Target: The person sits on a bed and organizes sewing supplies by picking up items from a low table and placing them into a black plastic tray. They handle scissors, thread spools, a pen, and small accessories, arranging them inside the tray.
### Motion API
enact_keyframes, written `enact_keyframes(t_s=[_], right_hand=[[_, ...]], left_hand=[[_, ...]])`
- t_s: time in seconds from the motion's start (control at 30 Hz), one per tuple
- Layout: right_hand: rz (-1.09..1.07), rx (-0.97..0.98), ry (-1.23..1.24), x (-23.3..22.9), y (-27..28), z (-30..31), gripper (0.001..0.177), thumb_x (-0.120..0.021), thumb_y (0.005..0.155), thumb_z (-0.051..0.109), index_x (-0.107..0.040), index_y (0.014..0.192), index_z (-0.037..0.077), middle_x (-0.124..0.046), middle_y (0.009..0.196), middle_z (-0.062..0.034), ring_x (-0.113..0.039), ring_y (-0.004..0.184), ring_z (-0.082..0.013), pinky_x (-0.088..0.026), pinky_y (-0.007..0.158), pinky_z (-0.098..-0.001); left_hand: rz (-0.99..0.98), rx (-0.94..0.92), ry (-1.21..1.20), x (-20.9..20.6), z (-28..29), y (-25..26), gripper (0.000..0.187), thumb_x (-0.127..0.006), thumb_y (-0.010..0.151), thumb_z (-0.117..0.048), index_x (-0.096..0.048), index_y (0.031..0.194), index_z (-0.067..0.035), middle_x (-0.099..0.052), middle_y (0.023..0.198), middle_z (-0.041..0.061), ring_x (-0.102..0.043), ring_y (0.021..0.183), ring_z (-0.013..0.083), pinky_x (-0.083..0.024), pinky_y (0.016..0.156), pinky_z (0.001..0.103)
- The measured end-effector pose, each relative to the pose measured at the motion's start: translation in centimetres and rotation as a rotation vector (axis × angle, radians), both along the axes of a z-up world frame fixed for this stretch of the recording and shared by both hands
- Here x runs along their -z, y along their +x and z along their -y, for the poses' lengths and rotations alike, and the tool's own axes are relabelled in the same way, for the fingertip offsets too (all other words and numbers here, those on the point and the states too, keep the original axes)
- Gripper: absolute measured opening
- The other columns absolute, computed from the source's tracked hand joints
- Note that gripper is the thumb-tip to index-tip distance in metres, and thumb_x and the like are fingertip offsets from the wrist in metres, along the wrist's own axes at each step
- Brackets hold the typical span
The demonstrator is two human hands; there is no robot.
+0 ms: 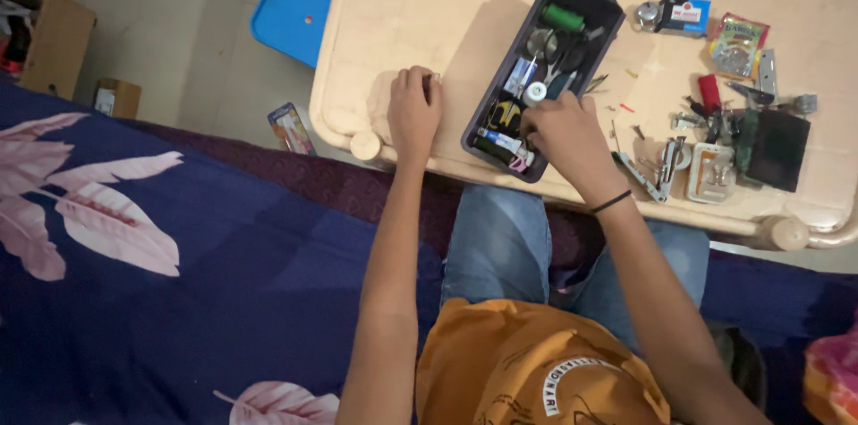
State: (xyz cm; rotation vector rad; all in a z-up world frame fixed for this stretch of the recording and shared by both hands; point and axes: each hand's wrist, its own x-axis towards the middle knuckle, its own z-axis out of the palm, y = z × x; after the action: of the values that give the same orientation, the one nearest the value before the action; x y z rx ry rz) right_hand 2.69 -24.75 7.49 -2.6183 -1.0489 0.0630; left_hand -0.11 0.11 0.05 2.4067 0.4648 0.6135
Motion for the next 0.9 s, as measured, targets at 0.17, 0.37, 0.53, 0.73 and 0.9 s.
enact_keyframes(t_s=[0.17, 0.37, 0.53, 0.73, 0.9], right_hand=[[0.042, -0.045, -0.044, 0.3, 0.4, 0.0, 0.008, -0.071, 0.081, 0.016, -0.076, 0.086, 0.018, -0.069, 0.094, 0.0, -0.058, 0.101, -0.0264, -0.039, 0.086, -0.0432], [0.042, -0.052, -0.066, 0.2, 0.0, -0.3, 0.009, -0.074, 0.08, 0.017, -0.075, 0.089, 0.019, -0.069, 0.093, 0.0007, -0.059, 0.097, -0.024, -0.039, 0.085, -0.0416], [0.021, -0.045, -0.007, -0.3, -0.3, -0.1, 0.01, -0.075, 0.08, 0.018, -0.072, 0.09, 0.015, -0.07, 0.094, -0.0005, -0.061, 0.097, -0.0245, -0.039, 0.085, -0.0427], [-0.053, 0.084, 0.295, -0.5, 0.2, 1.1, 0.01, -0.074, 0.087, 0.012, -0.071, 0.097, 0.009, -0.071, 0.095, -0.0054, -0.065, 0.093, -0.03, -0.047, 0.081, -0.0444], [-0.126, 0.384, 0.525, 0.5, 0.8, 4.7, 0.013, -0.073, 0.093, 0.005, -0.068, 0.105, 0.002, -0.069, 0.101, -0.0126, -0.068, 0.084, -0.0269, -0.054, 0.074, -0.0392]], left_hand=[[0.016, 0.001, -0.002, 0.1, 0.0, -0.1, 0.015, -0.062, 0.1, -0.024, -0.064, 0.102, -0.009, -0.064, 0.1, 0.01, -0.063, 0.096, 0.0333, -0.053, 0.079, 0.047], [0.014, -0.006, -0.016, -0.2, 0.1, 0.0, 0.016, -0.063, 0.099, -0.024, -0.064, 0.102, -0.009, -0.064, 0.1, 0.011, -0.063, 0.095, 0.0332, -0.053, 0.078, 0.047], [0.019, 0.005, -0.018, -0.1, 0.2, -0.1, 0.016, -0.063, 0.1, -0.024, -0.064, 0.103, -0.009, -0.065, 0.101, 0.01, -0.063, 0.097, 0.0334, -0.053, 0.079, 0.046], [0.011, 0.004, 0.001, 0.0, 0.1, 0.0, 0.016, -0.062, 0.099, -0.024, -0.064, 0.104, -0.009, -0.065, 0.103, 0.011, -0.063, 0.098, 0.0344, -0.053, 0.081, 0.047], [0.014, 0.005, 0.002, 0.0, 0.2, 0.0, 0.016, -0.063, 0.099, -0.024, -0.064, 0.104, -0.008, -0.065, 0.103, 0.012, -0.063, 0.098, 0.0354, -0.052, 0.081, 0.048]])
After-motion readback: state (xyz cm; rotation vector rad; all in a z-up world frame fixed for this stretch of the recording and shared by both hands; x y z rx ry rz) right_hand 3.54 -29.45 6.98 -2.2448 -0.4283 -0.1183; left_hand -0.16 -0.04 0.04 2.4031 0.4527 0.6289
